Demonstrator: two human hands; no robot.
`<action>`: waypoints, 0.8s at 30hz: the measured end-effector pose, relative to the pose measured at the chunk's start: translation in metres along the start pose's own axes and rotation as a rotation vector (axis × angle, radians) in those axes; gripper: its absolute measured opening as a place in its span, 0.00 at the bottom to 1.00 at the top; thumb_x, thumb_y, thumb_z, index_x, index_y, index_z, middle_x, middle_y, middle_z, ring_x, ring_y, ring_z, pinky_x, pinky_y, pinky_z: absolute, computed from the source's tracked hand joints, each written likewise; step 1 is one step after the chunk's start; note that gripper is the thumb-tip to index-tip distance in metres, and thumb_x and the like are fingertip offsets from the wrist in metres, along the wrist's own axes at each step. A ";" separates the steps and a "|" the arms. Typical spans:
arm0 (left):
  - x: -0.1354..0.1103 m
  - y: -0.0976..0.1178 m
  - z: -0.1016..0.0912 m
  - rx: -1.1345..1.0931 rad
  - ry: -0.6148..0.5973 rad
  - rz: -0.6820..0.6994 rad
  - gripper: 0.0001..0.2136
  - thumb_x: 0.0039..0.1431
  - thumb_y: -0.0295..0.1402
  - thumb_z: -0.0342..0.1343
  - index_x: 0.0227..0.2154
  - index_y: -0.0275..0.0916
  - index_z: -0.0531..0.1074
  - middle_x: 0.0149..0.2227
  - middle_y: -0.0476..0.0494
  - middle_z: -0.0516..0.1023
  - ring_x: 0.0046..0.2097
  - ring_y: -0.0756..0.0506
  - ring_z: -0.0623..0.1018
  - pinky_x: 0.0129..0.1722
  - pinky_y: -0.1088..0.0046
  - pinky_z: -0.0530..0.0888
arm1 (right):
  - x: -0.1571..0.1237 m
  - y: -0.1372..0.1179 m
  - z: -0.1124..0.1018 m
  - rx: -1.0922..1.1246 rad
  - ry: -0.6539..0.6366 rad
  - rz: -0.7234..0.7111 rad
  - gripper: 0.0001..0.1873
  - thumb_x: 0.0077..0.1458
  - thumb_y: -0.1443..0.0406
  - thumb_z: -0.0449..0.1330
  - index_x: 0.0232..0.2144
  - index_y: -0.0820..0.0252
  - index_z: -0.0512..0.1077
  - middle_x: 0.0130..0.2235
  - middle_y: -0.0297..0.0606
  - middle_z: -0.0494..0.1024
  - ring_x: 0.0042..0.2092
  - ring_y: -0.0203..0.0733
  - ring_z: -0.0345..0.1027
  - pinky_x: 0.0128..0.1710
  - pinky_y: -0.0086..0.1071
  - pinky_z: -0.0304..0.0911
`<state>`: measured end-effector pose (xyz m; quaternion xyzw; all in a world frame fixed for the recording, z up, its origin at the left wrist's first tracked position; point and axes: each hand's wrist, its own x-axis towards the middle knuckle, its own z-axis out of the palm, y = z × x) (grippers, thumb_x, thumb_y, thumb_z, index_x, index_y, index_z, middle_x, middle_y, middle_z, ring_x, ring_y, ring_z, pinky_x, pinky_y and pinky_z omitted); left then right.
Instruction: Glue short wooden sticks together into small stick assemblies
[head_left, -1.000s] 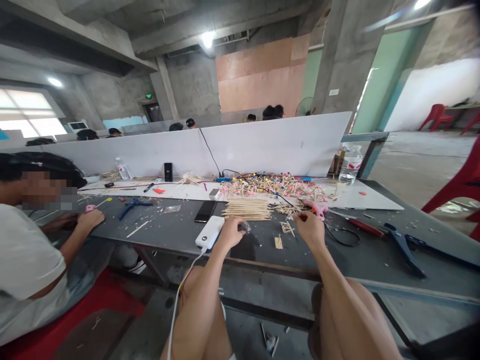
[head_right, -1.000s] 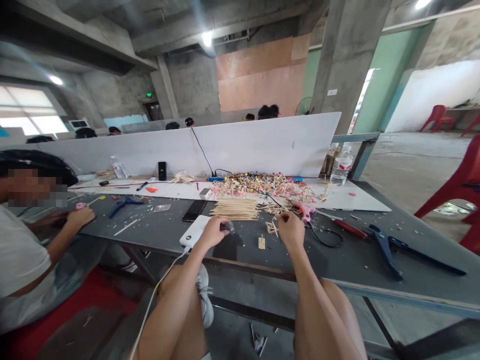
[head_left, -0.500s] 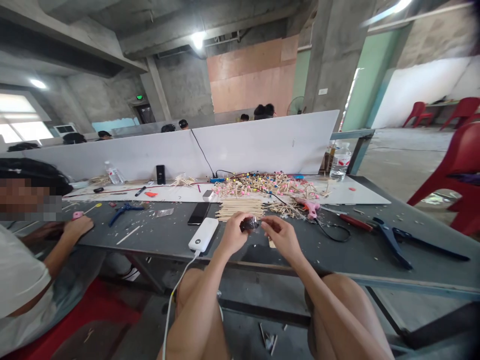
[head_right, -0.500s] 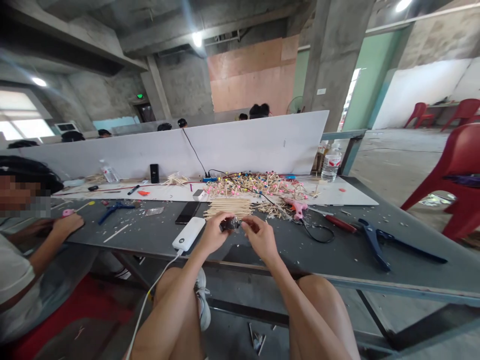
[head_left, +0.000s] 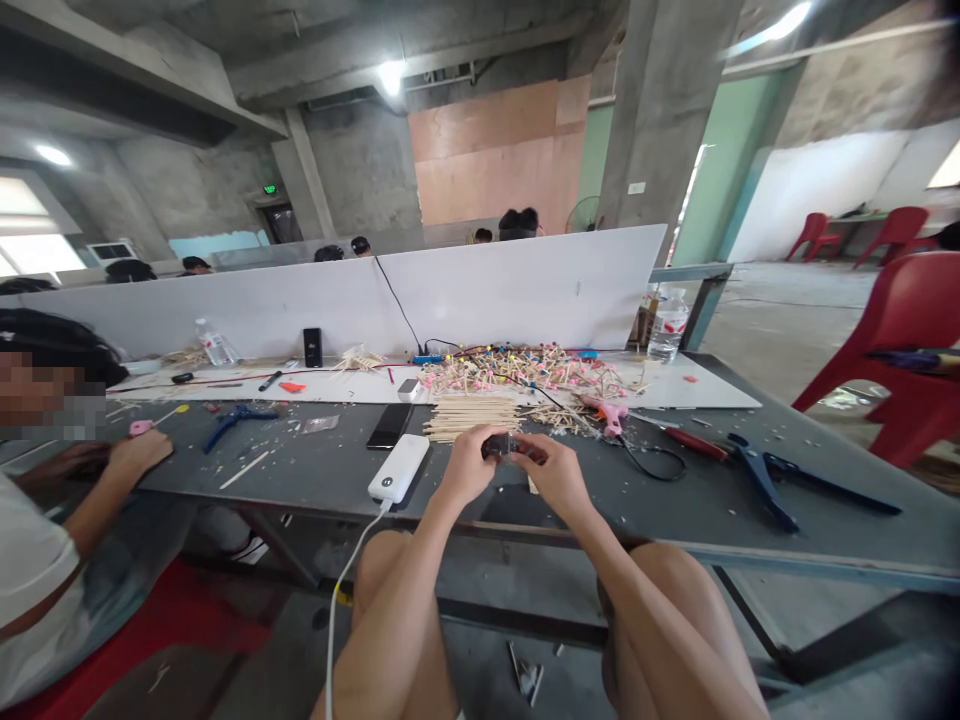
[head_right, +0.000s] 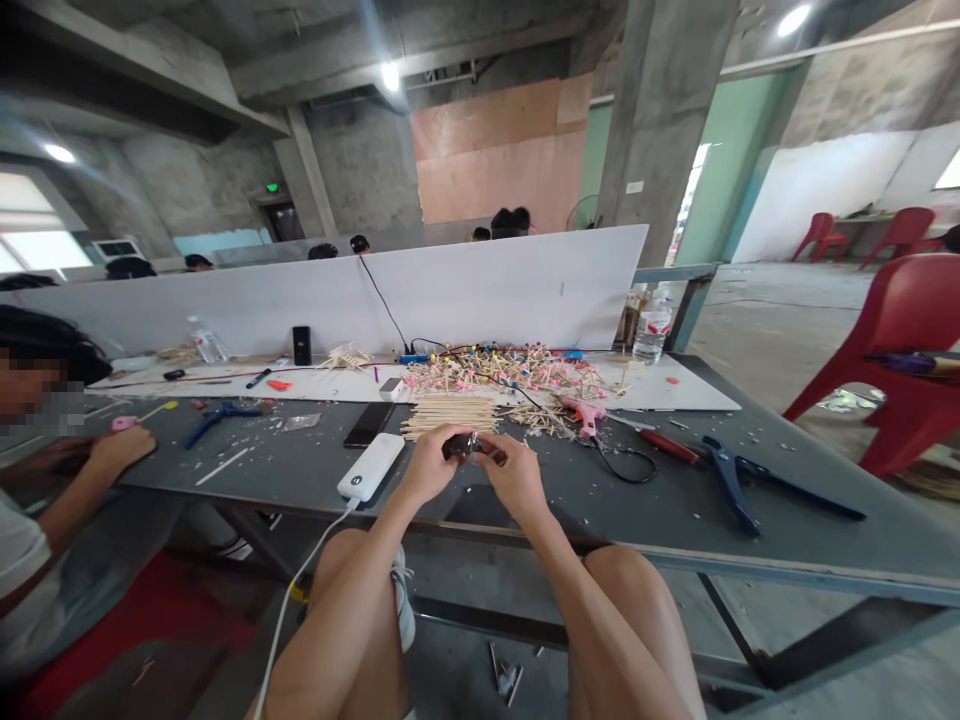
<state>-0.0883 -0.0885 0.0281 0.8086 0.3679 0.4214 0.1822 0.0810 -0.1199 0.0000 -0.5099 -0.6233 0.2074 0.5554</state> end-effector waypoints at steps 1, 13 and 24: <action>0.000 -0.001 0.001 0.002 0.002 -0.002 0.23 0.48 0.12 0.58 0.45 0.37 0.78 0.46 0.41 0.82 0.49 0.42 0.80 0.54 0.64 0.75 | 0.001 0.001 0.000 -0.011 -0.004 0.000 0.17 0.51 0.60 0.64 0.42 0.59 0.81 0.34 0.41 0.82 0.29 0.42 0.70 0.33 0.35 0.66; -0.003 0.000 -0.002 -0.071 -0.039 -0.012 0.20 0.51 0.17 0.60 0.47 0.37 0.79 0.48 0.39 0.82 0.50 0.42 0.81 0.55 0.63 0.75 | -0.002 -0.004 0.000 -0.131 -0.025 -0.144 0.10 0.58 0.62 0.58 0.35 0.57 0.79 0.33 0.40 0.81 0.33 0.43 0.71 0.36 0.34 0.63; -0.001 -0.006 -0.007 -0.465 -0.243 -0.255 0.16 0.54 0.29 0.62 0.46 0.37 0.80 0.43 0.41 0.83 0.39 0.43 0.80 0.40 0.68 0.76 | -0.003 -0.008 -0.002 -0.175 -0.024 -0.207 0.12 0.59 0.63 0.59 0.43 0.56 0.79 0.35 0.40 0.80 0.33 0.44 0.72 0.36 0.35 0.64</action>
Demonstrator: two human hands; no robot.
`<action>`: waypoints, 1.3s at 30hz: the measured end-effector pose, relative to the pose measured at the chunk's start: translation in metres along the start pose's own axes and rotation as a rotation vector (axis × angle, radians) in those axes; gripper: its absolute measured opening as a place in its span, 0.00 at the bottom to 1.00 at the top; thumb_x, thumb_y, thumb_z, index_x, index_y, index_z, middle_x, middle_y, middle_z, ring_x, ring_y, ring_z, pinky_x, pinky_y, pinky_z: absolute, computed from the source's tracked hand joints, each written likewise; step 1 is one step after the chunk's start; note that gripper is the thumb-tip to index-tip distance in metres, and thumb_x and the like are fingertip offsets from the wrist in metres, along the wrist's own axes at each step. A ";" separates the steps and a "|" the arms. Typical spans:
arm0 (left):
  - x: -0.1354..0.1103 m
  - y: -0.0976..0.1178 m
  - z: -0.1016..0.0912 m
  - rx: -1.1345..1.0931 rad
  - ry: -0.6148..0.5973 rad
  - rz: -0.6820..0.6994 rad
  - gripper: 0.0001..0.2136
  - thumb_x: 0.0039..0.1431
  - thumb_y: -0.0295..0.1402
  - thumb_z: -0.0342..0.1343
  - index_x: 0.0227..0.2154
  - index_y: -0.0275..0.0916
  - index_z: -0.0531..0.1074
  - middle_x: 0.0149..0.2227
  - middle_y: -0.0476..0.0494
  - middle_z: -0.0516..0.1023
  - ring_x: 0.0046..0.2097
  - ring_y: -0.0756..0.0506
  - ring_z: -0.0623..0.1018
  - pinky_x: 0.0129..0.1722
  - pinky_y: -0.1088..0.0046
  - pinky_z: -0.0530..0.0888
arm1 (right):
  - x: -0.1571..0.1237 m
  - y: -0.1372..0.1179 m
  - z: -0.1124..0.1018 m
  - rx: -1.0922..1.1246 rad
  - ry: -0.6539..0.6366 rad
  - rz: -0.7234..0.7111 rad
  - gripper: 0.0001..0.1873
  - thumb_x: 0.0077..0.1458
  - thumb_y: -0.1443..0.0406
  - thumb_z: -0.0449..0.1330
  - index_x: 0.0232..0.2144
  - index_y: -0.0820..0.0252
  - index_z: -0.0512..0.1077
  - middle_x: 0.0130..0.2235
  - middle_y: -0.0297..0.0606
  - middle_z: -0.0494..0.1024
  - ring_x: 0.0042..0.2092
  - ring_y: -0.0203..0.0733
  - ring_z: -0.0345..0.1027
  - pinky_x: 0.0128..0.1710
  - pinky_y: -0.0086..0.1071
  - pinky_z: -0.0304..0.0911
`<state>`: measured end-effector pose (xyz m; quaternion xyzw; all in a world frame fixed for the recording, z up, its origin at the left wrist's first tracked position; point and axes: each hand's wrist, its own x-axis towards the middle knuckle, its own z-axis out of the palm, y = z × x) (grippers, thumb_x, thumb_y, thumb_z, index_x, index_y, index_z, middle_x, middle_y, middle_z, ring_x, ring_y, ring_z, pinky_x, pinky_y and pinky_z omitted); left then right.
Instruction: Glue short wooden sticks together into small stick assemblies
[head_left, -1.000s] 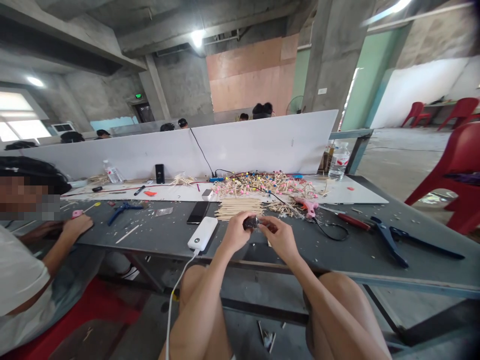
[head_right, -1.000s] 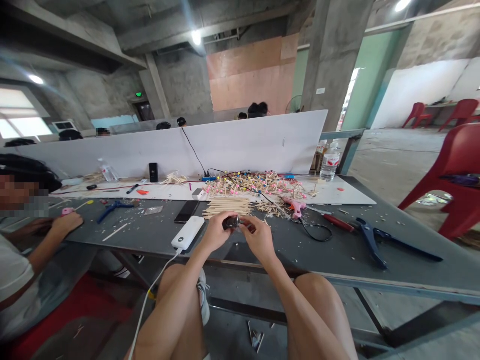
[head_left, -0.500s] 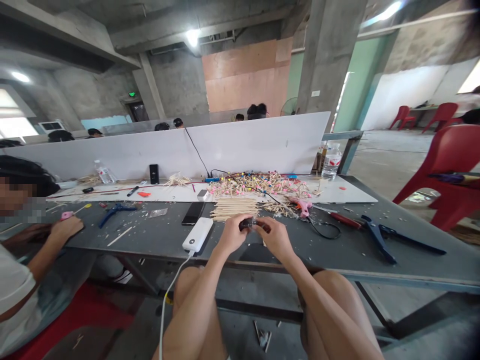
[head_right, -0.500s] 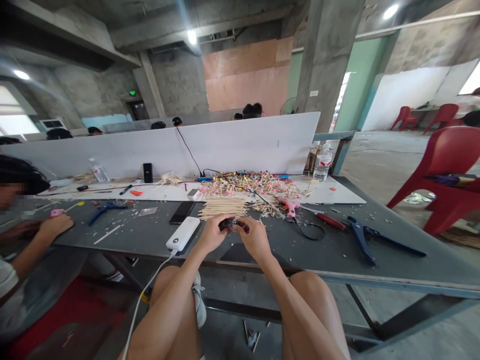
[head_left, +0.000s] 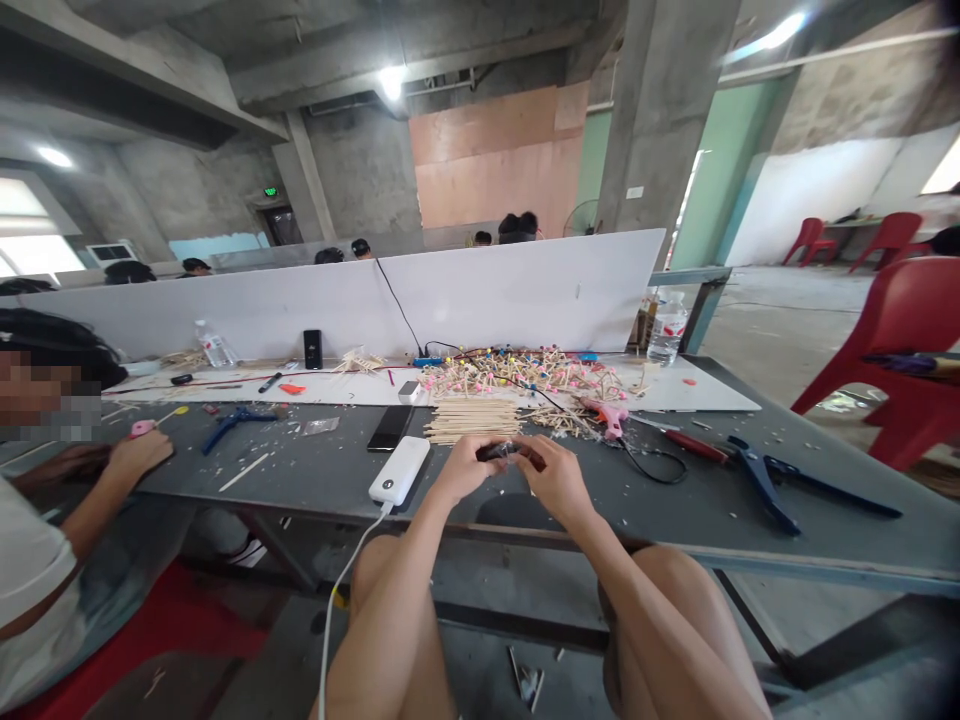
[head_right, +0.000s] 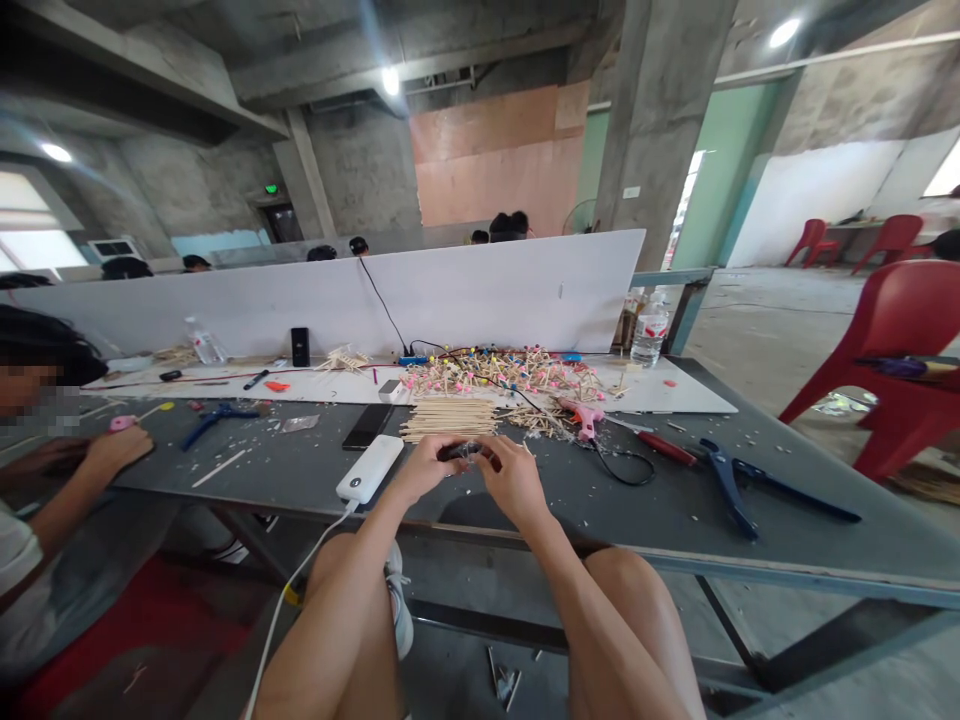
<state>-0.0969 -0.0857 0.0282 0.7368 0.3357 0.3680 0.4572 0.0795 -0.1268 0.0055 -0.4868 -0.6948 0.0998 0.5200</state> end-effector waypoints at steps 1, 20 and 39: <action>-0.001 0.001 -0.001 -0.062 -0.032 -0.029 0.15 0.54 0.31 0.62 0.45 0.36 0.80 0.41 0.41 0.83 0.36 0.44 0.79 0.36 0.70 0.75 | 0.000 0.000 -0.002 0.016 -0.016 -0.018 0.12 0.60 0.64 0.59 0.43 0.56 0.80 0.35 0.40 0.79 0.33 0.43 0.72 0.36 0.35 0.64; -0.003 -0.005 -0.010 0.431 0.209 0.035 0.16 0.55 0.22 0.59 0.46 0.38 0.79 0.45 0.39 0.83 0.47 0.41 0.81 0.53 0.62 0.74 | 0.016 0.037 -0.078 0.608 0.541 0.393 0.22 0.53 0.45 0.62 0.27 0.56 0.67 0.21 0.30 0.69 0.22 0.36 0.61 0.22 0.30 0.58; 0.006 -0.027 -0.015 0.776 0.126 -0.088 0.14 0.55 0.21 0.58 0.44 0.37 0.80 0.45 0.36 0.83 0.50 0.40 0.79 0.55 0.65 0.71 | 0.011 0.017 -0.042 0.749 0.219 0.483 0.27 0.41 0.44 0.71 0.30 0.61 0.76 0.26 0.37 0.78 0.25 0.38 0.72 0.23 0.31 0.68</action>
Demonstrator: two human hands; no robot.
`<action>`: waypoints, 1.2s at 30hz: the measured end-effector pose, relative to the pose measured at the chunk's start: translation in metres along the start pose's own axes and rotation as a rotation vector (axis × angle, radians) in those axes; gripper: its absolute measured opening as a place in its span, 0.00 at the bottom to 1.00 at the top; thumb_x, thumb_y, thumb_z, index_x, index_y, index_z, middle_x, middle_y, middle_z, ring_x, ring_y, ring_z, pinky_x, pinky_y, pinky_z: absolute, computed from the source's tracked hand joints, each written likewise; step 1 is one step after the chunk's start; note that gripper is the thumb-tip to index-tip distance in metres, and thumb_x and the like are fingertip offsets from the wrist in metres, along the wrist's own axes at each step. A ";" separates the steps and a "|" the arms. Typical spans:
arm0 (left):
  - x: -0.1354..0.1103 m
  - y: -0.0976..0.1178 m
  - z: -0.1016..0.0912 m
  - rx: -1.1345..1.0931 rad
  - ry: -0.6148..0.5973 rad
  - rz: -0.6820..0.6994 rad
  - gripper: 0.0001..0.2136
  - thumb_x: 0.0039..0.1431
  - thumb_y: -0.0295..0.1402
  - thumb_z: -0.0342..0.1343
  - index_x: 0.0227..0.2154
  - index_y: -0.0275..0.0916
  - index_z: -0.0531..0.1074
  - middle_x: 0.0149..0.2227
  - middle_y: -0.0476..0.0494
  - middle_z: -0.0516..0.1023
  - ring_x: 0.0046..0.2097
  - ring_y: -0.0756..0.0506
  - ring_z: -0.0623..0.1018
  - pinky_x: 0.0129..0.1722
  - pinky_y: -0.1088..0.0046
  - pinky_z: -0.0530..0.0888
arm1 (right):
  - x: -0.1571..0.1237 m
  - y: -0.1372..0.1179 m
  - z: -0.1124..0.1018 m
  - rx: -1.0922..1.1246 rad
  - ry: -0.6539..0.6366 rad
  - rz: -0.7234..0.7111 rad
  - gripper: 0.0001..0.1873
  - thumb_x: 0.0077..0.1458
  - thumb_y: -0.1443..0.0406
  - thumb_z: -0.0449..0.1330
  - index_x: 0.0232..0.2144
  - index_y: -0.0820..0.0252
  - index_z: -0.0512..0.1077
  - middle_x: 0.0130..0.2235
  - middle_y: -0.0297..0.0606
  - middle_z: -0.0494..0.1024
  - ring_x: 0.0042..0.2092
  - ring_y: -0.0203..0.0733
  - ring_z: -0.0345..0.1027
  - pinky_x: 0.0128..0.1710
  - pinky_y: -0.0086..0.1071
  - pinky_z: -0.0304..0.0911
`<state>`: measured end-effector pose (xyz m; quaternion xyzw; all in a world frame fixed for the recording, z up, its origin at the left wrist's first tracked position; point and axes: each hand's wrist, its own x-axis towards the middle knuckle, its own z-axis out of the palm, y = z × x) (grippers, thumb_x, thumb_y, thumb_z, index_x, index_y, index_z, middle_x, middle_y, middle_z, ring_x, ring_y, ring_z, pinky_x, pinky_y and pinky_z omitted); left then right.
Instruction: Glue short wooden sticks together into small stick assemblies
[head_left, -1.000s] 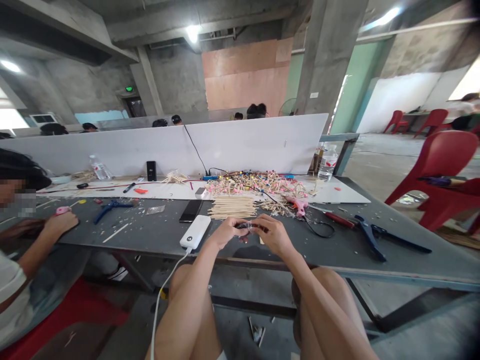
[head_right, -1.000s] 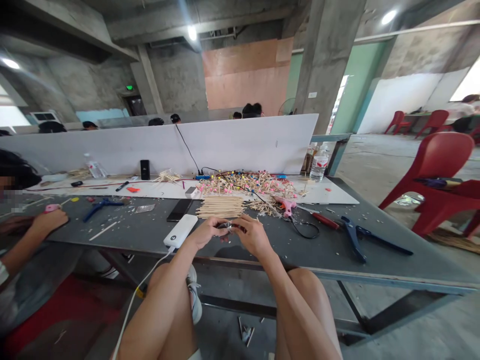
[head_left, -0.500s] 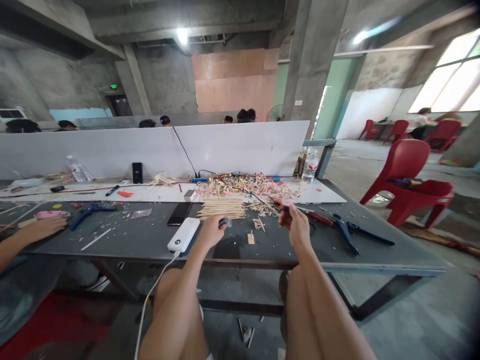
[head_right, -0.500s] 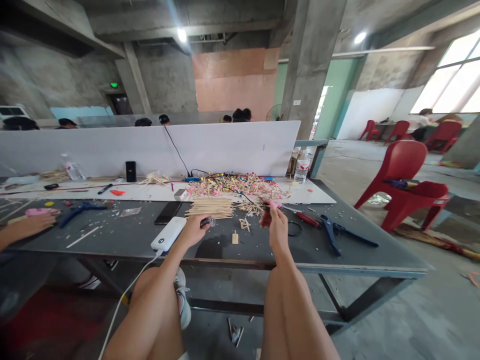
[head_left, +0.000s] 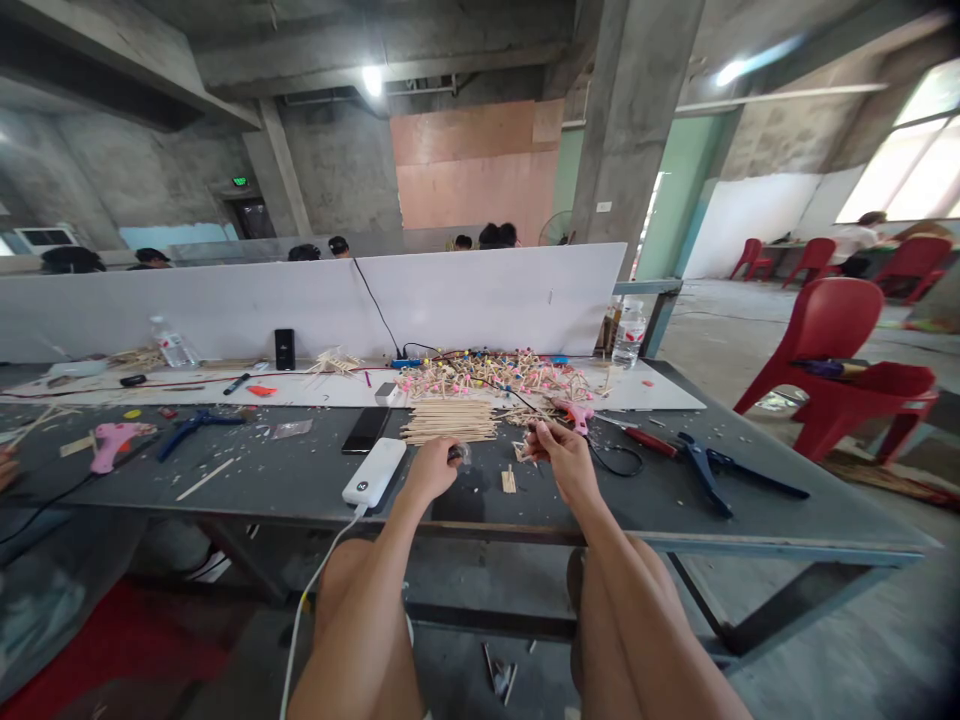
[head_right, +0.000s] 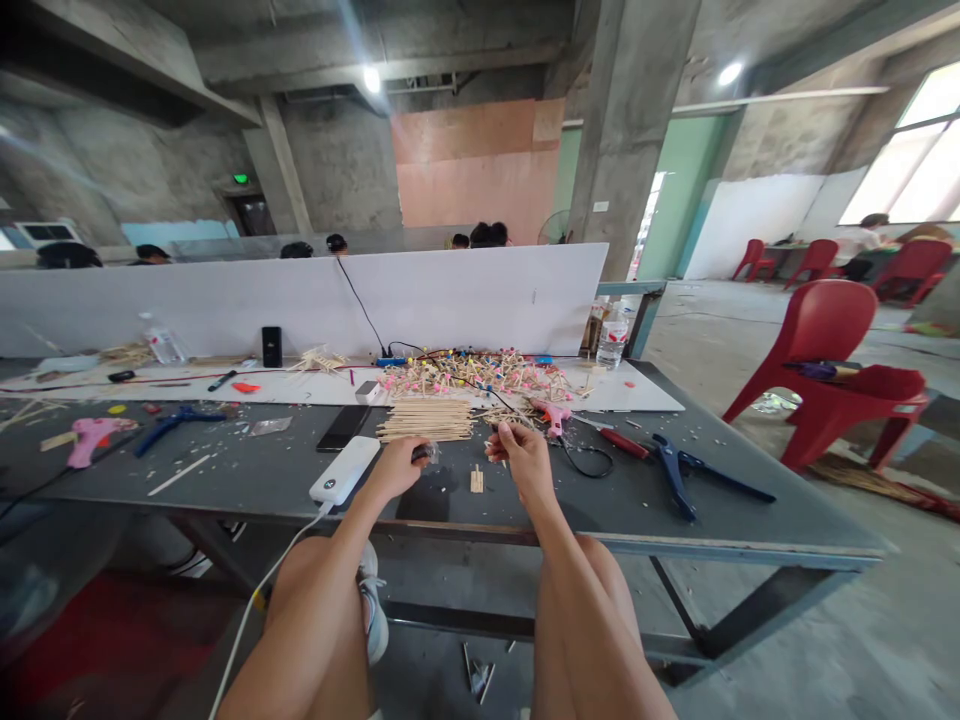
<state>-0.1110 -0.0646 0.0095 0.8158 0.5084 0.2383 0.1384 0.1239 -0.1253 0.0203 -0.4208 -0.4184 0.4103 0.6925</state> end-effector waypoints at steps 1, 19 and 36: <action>0.000 0.000 0.000 -0.002 0.002 0.002 0.14 0.55 0.21 0.58 0.44 0.37 0.79 0.45 0.36 0.83 0.51 0.40 0.80 0.55 0.65 0.71 | 0.000 0.000 0.001 -0.006 -0.006 0.008 0.27 0.41 0.43 0.71 0.28 0.61 0.75 0.25 0.36 0.76 0.24 0.38 0.71 0.22 0.30 0.67; -0.002 -0.001 -0.003 -0.013 0.021 0.015 0.15 0.55 0.21 0.58 0.44 0.37 0.80 0.44 0.37 0.83 0.48 0.40 0.80 0.51 0.67 0.72 | -0.007 0.008 0.016 0.158 -0.047 0.078 0.27 0.36 0.50 0.76 0.35 0.61 0.76 0.30 0.35 0.79 0.27 0.35 0.71 0.25 0.27 0.66; -0.003 0.004 -0.007 0.035 -0.017 0.015 0.13 0.56 0.22 0.58 0.44 0.37 0.80 0.45 0.37 0.83 0.49 0.39 0.80 0.50 0.68 0.72 | -0.012 0.003 0.021 0.142 -0.121 0.162 0.25 0.34 0.52 0.78 0.29 0.64 0.78 0.27 0.36 0.79 0.23 0.32 0.69 0.21 0.24 0.62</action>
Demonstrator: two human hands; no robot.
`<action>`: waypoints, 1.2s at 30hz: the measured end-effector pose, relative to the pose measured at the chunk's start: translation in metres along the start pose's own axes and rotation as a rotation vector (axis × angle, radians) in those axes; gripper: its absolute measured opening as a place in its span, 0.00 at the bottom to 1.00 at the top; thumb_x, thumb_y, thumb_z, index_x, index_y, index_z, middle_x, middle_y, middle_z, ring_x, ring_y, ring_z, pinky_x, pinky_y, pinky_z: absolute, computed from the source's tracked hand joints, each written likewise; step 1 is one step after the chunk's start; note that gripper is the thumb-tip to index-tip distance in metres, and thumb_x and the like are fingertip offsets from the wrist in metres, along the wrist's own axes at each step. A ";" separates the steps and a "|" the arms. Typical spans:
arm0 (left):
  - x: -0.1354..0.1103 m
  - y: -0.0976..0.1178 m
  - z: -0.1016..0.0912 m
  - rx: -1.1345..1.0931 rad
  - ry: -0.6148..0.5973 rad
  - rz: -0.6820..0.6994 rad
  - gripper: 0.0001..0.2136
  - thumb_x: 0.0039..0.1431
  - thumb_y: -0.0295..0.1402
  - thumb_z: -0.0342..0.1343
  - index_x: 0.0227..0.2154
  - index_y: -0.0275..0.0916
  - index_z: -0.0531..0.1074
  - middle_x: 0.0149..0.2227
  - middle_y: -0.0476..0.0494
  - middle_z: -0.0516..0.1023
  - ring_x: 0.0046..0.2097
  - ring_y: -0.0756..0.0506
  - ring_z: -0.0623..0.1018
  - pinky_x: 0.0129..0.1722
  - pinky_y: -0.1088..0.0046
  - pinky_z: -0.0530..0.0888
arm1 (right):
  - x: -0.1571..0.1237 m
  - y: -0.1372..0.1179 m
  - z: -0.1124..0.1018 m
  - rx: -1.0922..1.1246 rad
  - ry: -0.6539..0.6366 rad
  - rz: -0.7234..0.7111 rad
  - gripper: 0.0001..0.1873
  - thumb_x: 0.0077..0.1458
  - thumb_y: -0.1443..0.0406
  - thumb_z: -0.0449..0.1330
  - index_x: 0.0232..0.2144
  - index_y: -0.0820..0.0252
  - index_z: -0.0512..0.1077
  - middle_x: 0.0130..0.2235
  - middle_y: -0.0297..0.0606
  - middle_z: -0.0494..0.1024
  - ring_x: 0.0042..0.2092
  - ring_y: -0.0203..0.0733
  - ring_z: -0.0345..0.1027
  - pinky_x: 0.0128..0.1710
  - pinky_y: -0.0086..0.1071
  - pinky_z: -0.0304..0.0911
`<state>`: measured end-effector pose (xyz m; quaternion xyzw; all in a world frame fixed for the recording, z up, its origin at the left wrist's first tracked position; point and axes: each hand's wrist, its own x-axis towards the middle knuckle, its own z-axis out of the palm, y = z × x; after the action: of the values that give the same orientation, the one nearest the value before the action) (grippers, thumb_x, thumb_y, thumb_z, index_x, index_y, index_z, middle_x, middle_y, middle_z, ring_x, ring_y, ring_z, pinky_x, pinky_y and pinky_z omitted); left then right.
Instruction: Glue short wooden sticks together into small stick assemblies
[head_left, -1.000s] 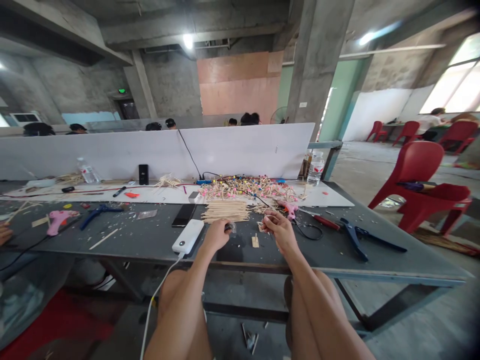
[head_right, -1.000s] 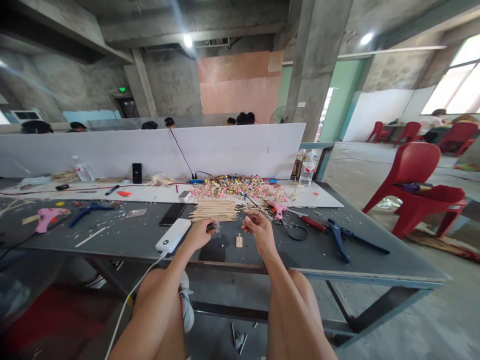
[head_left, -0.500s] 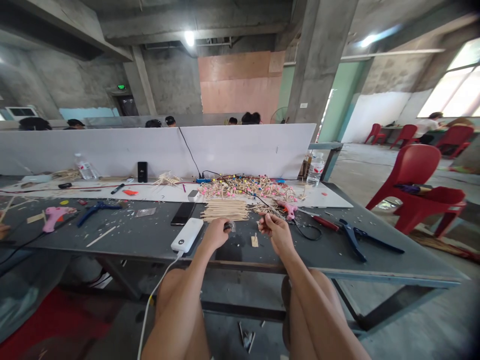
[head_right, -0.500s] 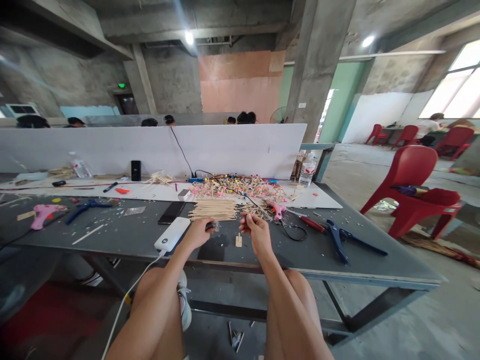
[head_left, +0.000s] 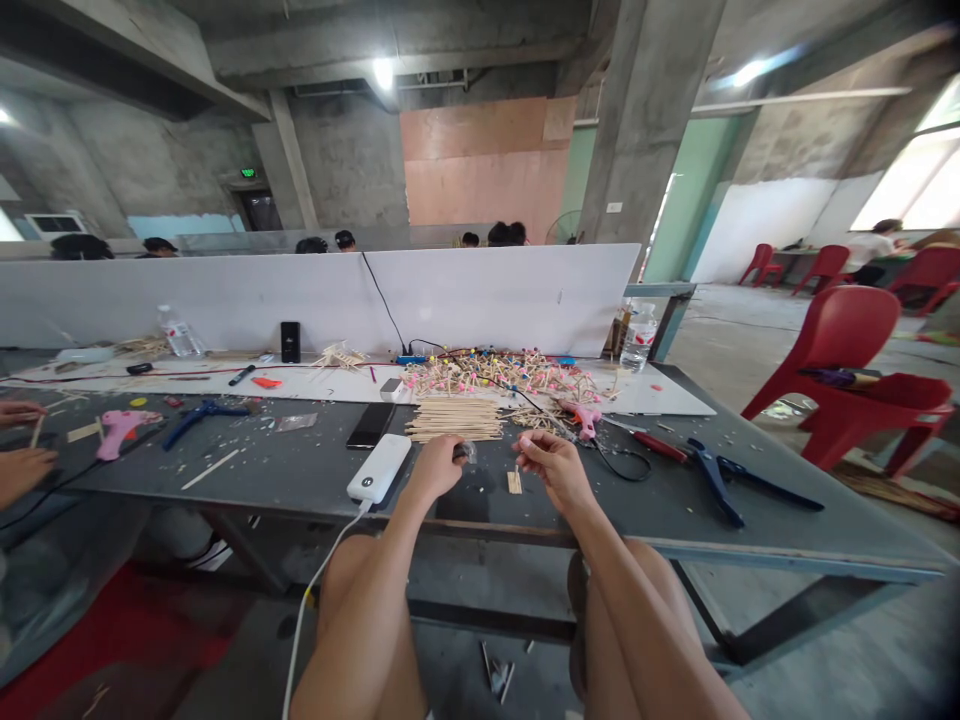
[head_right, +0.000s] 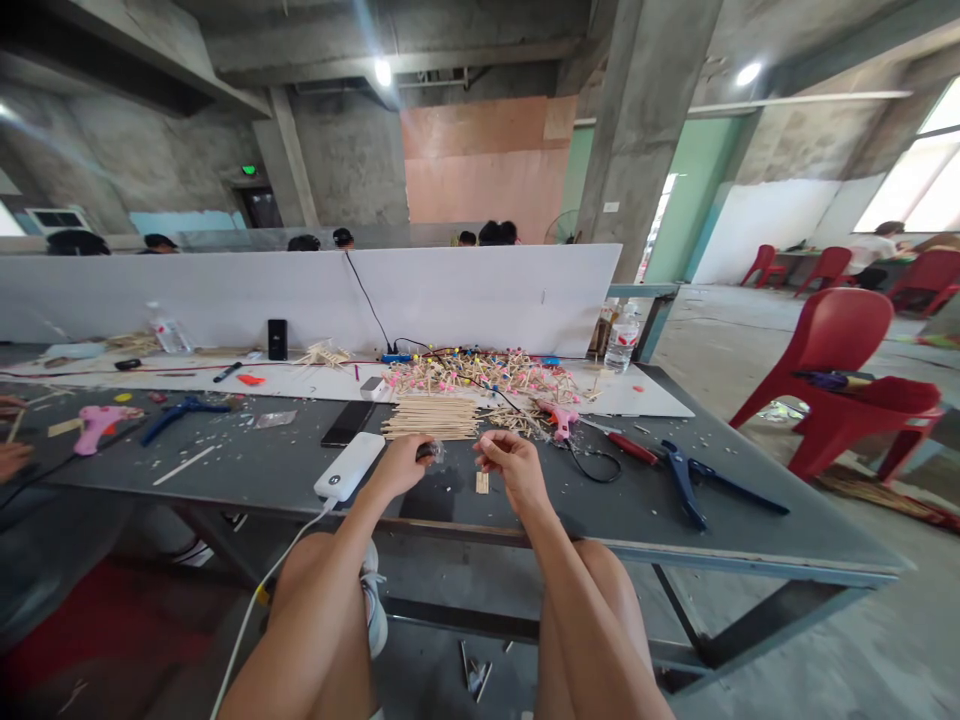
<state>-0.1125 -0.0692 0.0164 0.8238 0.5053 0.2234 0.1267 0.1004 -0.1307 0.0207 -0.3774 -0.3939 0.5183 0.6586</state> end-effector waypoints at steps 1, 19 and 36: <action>0.000 0.000 0.000 -0.003 0.001 0.005 0.13 0.56 0.22 0.58 0.43 0.37 0.80 0.45 0.37 0.83 0.48 0.39 0.81 0.50 0.68 0.72 | 0.000 0.000 0.000 -0.002 0.000 0.006 0.26 0.33 0.53 0.78 0.31 0.64 0.78 0.29 0.38 0.81 0.24 0.33 0.71 0.22 0.25 0.64; 0.001 -0.002 0.002 0.023 -0.001 -0.035 0.14 0.57 0.23 0.59 0.45 0.39 0.79 0.46 0.38 0.83 0.52 0.40 0.79 0.54 0.68 0.71 | 0.000 0.002 -0.002 -0.007 -0.017 0.056 0.26 0.36 0.50 0.76 0.31 0.64 0.78 0.30 0.40 0.81 0.25 0.35 0.72 0.24 0.27 0.65; 0.003 -0.005 0.006 0.150 -0.072 -0.077 0.11 0.59 0.25 0.56 0.43 0.38 0.78 0.46 0.36 0.82 0.52 0.39 0.78 0.53 0.67 0.71 | -0.002 0.002 0.002 -0.030 0.003 0.045 0.27 0.37 0.46 0.74 0.26 0.62 0.75 0.21 0.32 0.75 0.20 0.33 0.68 0.19 0.25 0.62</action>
<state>-0.1124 -0.0644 0.0100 0.8186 0.5468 0.1500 0.0914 0.0978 -0.1323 0.0195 -0.3968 -0.3921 0.5263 0.6418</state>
